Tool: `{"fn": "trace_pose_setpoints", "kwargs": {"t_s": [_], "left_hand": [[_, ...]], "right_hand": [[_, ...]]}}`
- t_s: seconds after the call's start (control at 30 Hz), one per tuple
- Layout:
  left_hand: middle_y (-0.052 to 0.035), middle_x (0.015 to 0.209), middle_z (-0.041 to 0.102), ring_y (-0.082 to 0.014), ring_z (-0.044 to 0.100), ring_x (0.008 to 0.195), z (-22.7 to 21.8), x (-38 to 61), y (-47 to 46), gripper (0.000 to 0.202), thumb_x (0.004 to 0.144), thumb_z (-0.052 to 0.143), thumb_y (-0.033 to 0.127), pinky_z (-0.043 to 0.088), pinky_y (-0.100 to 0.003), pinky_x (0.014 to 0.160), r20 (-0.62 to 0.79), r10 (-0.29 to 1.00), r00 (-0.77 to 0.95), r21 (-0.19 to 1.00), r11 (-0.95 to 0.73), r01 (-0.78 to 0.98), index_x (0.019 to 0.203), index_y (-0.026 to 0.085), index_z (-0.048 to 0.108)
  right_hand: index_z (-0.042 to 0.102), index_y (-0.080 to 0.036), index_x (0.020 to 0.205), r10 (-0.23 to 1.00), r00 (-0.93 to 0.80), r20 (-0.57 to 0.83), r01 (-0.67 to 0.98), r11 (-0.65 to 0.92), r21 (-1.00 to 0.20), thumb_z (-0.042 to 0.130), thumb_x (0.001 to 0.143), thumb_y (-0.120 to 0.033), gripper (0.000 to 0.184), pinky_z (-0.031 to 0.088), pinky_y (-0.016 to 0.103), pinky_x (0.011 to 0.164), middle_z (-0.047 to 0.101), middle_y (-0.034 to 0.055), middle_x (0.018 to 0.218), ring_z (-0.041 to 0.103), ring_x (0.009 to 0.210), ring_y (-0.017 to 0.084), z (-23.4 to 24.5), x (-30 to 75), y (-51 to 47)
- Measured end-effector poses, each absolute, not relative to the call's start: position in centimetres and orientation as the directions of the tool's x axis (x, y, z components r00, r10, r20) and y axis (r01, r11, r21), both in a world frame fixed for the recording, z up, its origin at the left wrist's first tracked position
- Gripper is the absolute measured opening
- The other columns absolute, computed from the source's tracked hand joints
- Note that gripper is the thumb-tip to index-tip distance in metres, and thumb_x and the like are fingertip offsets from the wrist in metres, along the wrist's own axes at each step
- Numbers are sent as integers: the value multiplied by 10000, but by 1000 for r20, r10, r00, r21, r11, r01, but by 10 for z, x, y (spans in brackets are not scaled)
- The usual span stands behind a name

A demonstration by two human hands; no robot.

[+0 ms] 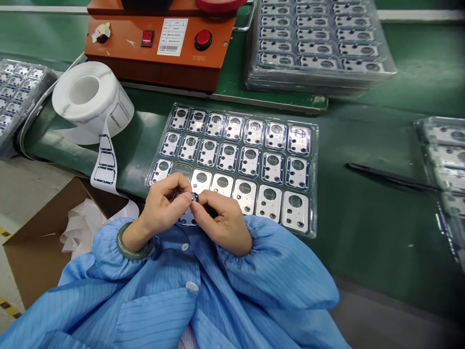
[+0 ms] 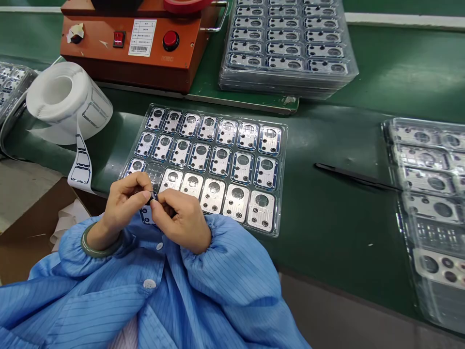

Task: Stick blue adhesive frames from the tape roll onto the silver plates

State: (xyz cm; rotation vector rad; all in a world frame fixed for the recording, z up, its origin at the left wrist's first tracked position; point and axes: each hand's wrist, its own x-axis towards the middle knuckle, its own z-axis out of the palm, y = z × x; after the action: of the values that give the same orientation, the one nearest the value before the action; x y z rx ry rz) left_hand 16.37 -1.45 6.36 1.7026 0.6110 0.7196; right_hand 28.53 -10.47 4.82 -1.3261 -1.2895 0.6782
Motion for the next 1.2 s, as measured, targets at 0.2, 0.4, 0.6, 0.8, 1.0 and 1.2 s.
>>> {"fn": "trace_pose_setpoints", "kwargs": {"t_s": [0.2, 0.4, 0.6, 0.8, 1.0, 1.2], "left_hand": [[35, 567, 502, -72, 403, 477, 68, 161, -12, 94, 689, 509, 120, 339, -210, 447, 47, 728, 684, 988, -136, 77, 626, 165, 561], [-1, 631, 609, -88, 480, 467, 63, 150, -9, 186, 686, 488, 161, 381, -205, 412, -72, 692, 718, 997, 76, 27, 744, 164, 665], [-7, 653, 635, -84, 536, 487, 63, 149, -12, 142, 818, 619, 300, 435, -192, 443, -79, 737, 671, 996, 80, 30, 794, 165, 658], [36, 619, 585, -36, 470, 432, 60, 151, -11, 182, 867, 619, 337, 368, -147, 401, 41, 878, 477, 996, -75, 53, 777, 178, 609], [39, 643, 578, -29, 452, 436, 55, 150, -9, 185, 878, 607, 351, 354, -143, 396, 116, 915, 387, 987, -151, 60, 804, 182, 600], [44, 620, 549, -35, 447, 440, 51, 155, -12, 212, 872, 611, 379, 345, -144, 385, 122, 931, 345, 987, -152, 60, 803, 180, 583]], "right_hand": [[472, -187, 615, 936, 227, 268, 291, 198, -936, 521, 856, -183, 246, 317, 196, 453, 459, -47, 529, 390, 468, 61, 48, 286, -105], [477, -187, 613, 944, 244, 224, 233, 167, -958, 525, 853, -198, 245, 306, 205, 445, 438, -51, 531, 379, 465, 63, 52, 287, -107], [437, -201, 612, 936, 309, 171, 184, 118, -976, 535, 850, -228, 259, 308, 207, 439, 418, -60, 525, 357, 456, 64, 51, 286, -107], [562, -183, 689, 951, 266, 160, 167, 118, -979, 543, 874, -283, 211, 381, 214, 482, 530, -27, 583, 446, 503, 80, 51, 287, -106], [549, -189, 719, 951, 244, 190, 255, 126, -959, 546, 825, -218, 110, 402, 197, 475, 516, -37, 588, 460, 498, 75, 48, 285, -105], [571, -192, 768, 927, 275, 256, 338, 156, -928, 546, 812, -195, 52, 442, 199, 504, 560, -28, 619, 502, 522, 82, 41, 282, -103]]}}
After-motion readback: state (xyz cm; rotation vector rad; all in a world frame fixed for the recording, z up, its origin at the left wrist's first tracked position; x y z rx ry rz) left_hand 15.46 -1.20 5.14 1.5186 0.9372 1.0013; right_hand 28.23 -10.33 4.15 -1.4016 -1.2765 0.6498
